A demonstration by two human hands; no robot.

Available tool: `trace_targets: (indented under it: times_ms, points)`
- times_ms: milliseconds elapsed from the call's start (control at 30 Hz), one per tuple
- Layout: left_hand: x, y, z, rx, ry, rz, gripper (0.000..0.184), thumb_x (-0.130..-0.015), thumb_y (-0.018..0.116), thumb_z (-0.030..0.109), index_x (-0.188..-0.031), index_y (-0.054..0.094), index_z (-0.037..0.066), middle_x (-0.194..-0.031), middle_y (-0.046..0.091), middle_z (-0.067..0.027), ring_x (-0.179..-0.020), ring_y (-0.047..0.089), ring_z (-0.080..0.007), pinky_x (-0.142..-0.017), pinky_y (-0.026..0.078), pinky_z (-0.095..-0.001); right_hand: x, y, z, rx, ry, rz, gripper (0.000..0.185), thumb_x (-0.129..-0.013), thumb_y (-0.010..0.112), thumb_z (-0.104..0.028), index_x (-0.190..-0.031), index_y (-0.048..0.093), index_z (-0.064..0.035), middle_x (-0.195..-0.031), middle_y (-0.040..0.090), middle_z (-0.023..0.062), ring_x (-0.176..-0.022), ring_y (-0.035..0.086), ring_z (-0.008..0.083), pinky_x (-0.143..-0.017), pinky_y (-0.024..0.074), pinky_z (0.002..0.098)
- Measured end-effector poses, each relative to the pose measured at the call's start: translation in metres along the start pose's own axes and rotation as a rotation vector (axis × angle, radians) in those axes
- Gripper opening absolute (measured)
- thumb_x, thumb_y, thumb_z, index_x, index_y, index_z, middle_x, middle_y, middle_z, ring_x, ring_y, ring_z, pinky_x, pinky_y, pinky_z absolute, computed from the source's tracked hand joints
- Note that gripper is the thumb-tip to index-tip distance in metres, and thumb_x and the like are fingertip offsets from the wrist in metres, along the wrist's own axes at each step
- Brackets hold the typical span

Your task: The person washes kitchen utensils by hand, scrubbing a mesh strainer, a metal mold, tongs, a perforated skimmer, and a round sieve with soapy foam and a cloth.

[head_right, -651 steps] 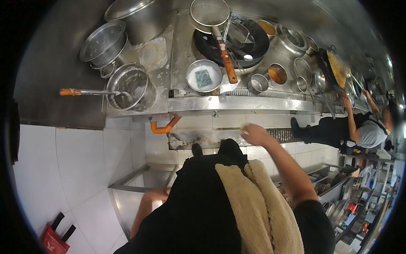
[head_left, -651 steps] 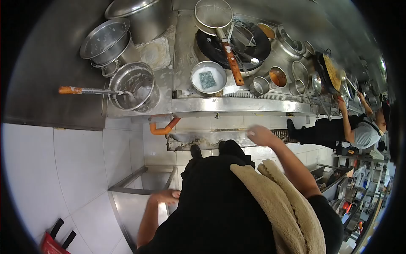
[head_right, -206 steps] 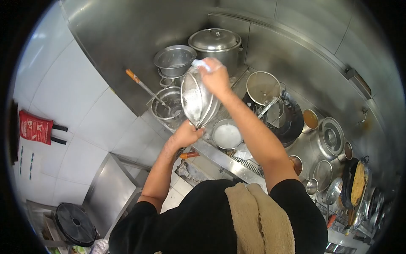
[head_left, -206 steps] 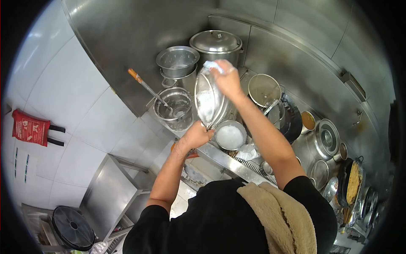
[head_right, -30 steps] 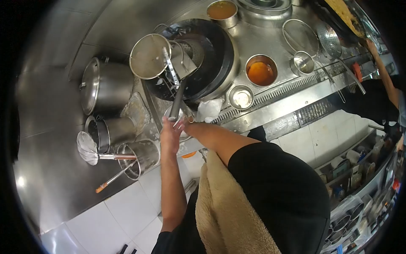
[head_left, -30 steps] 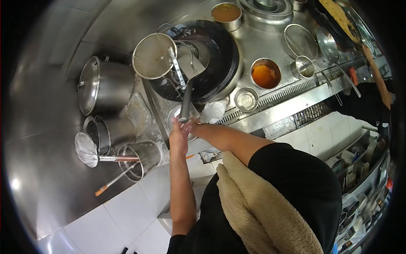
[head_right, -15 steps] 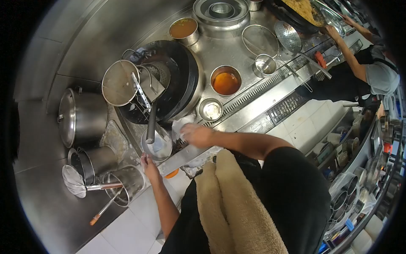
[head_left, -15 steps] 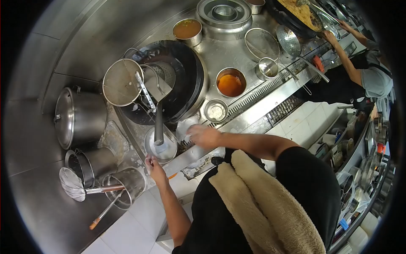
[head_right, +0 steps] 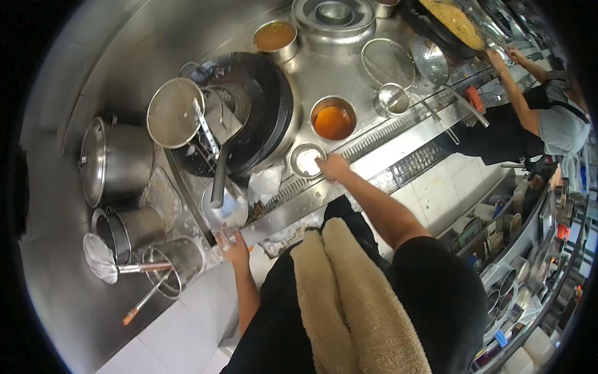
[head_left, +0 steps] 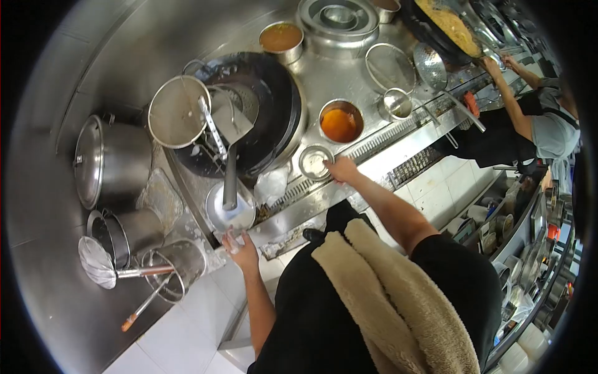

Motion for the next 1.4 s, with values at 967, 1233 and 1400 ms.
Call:
trace_targets:
  times_ms: [967, 1233, 1400]
  points:
    - [0.005, 0.007, -0.04, 0.141, -0.227, -0.038, 0.041, -0.087, 0.064, 0.0, -0.127, 0.052, 0.003, -0.132, 0.054, -0.0166, -0.122, 0.052, -0.035, -0.092, 0.048, -0.0447, -0.209, -0.414, -0.276, 0.172, -0.196, 0.993, 0.1, -0.089, 0.068, -0.023, -0.162, 0.001, -0.0115, -0.151, 0.034, 0.0355, -0.123, 0.06, 0.0432, -0.105, 0.0478, 0.0441]
    - [0.016, 0.012, -0.032, 0.089, -0.352, -0.045, 0.048, -0.086, 0.062, 0.0, -0.132, 0.05, 0.002, -0.136, 0.05, -0.0175, -0.124, 0.052, -0.0349, -0.09, 0.051, -0.0432, -0.265, -0.396, -0.268, 0.302, -0.018, 0.919, 0.083, -0.094, 0.055, -0.012, -0.163, 0.008, -0.0142, -0.147, 0.042, 0.0279, -0.122, 0.062, 0.0408, -0.1, 0.0513, 0.0445]
    - [0.006, 0.017, -0.031, 0.107, -0.275, -0.009, 0.047, -0.086, 0.06, -0.002, -0.132, 0.051, 0.003, -0.136, 0.051, -0.0174, -0.124, 0.052, -0.0351, -0.092, 0.051, -0.0434, -0.341, -0.412, -0.242, -0.174, -0.103, 0.542, 0.059, -0.093, 0.053, -0.014, -0.148, 0.034, -0.0046, -0.143, 0.05, 0.0234, -0.118, 0.062, 0.0392, -0.09, 0.0579, 0.0493]
Point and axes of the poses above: each hand's wrist, its own x-axis away from the middle knuckle, its own y-axis out of the palm, z = x × y, the point moved 3 cm from there along -x, towards the middle knuckle
